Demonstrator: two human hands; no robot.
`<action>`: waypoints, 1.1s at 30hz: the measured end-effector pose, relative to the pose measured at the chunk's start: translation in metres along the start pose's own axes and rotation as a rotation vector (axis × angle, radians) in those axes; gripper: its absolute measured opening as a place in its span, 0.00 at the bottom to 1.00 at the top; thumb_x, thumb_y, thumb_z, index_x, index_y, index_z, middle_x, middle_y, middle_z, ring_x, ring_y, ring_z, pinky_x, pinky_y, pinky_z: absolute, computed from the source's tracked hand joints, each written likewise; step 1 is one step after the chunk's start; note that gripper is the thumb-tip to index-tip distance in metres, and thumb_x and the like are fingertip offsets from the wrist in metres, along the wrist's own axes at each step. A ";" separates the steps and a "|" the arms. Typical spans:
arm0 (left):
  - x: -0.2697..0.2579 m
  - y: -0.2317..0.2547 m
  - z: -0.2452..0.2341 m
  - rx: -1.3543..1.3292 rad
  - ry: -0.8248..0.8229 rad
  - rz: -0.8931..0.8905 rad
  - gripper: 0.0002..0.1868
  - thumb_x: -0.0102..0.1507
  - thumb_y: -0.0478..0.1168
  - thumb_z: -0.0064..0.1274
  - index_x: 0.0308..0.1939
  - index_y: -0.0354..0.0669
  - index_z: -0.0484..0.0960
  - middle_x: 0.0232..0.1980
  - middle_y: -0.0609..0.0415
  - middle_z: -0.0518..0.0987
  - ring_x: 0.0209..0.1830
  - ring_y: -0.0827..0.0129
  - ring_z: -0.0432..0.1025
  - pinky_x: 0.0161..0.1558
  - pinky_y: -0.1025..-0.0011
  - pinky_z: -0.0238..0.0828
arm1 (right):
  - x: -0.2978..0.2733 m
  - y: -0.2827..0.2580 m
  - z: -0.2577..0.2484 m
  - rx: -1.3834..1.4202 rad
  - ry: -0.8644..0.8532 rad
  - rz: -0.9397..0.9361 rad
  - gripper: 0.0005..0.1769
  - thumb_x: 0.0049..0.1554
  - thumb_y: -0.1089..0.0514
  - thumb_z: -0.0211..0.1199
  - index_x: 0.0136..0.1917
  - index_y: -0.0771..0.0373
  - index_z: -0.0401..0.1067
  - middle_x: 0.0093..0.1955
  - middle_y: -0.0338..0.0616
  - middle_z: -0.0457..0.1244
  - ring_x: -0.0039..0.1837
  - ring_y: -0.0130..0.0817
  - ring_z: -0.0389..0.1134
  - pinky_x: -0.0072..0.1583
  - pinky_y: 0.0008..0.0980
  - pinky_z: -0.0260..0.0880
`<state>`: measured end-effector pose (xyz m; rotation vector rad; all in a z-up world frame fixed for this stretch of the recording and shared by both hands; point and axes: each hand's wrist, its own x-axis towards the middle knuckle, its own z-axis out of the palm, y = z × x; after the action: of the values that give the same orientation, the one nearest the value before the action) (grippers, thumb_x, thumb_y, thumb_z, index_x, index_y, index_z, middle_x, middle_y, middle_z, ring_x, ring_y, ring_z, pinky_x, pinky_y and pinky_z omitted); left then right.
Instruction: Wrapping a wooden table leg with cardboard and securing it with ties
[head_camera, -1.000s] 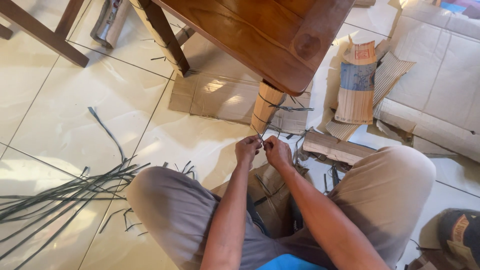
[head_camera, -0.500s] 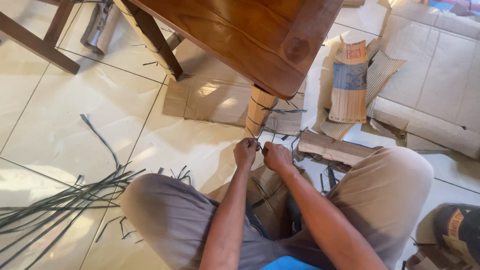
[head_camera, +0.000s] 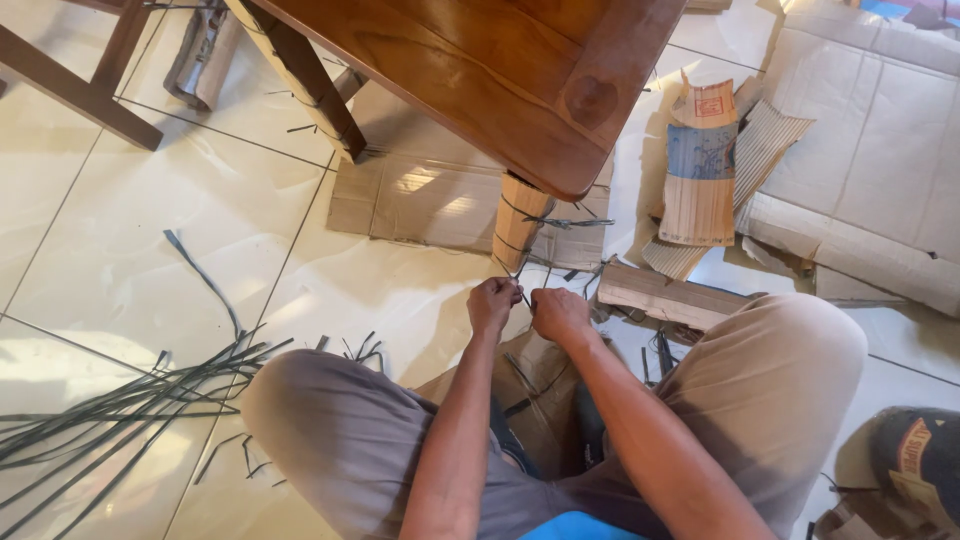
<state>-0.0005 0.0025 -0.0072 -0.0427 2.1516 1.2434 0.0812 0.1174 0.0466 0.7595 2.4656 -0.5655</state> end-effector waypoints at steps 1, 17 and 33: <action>-0.001 0.001 0.000 -0.011 -0.001 -0.011 0.14 0.59 0.53 0.55 0.42 0.55 0.89 0.32 0.61 0.87 0.38 0.68 0.83 0.51 0.69 0.77 | -0.001 0.002 -0.001 0.017 0.016 0.011 0.11 0.57 0.52 0.56 0.49 0.48 0.79 0.50 0.52 0.72 0.57 0.59 0.74 0.58 0.53 0.74; -0.029 0.028 -0.016 0.085 0.085 0.050 0.11 0.63 0.52 0.55 0.42 0.57 0.89 0.37 0.60 0.87 0.50 0.56 0.80 0.57 0.57 0.74 | -0.008 -0.012 -0.007 0.366 0.395 -0.149 0.08 0.57 0.54 0.60 0.51 0.47 0.74 0.46 0.44 0.72 0.51 0.54 0.74 0.55 0.55 0.75; -0.027 0.033 -0.038 0.361 -0.074 0.156 0.11 0.64 0.48 0.47 0.41 0.56 0.85 0.40 0.52 0.86 0.48 0.48 0.80 0.52 0.53 0.77 | -0.009 -0.017 0.000 0.221 0.606 -0.337 0.08 0.62 0.55 0.58 0.51 0.43 0.76 0.41 0.34 0.62 0.45 0.47 0.73 0.47 0.43 0.77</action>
<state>-0.0093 -0.0165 0.0453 0.3238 2.3149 0.9045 0.0774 0.1006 0.0559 0.6709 3.1663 -0.8389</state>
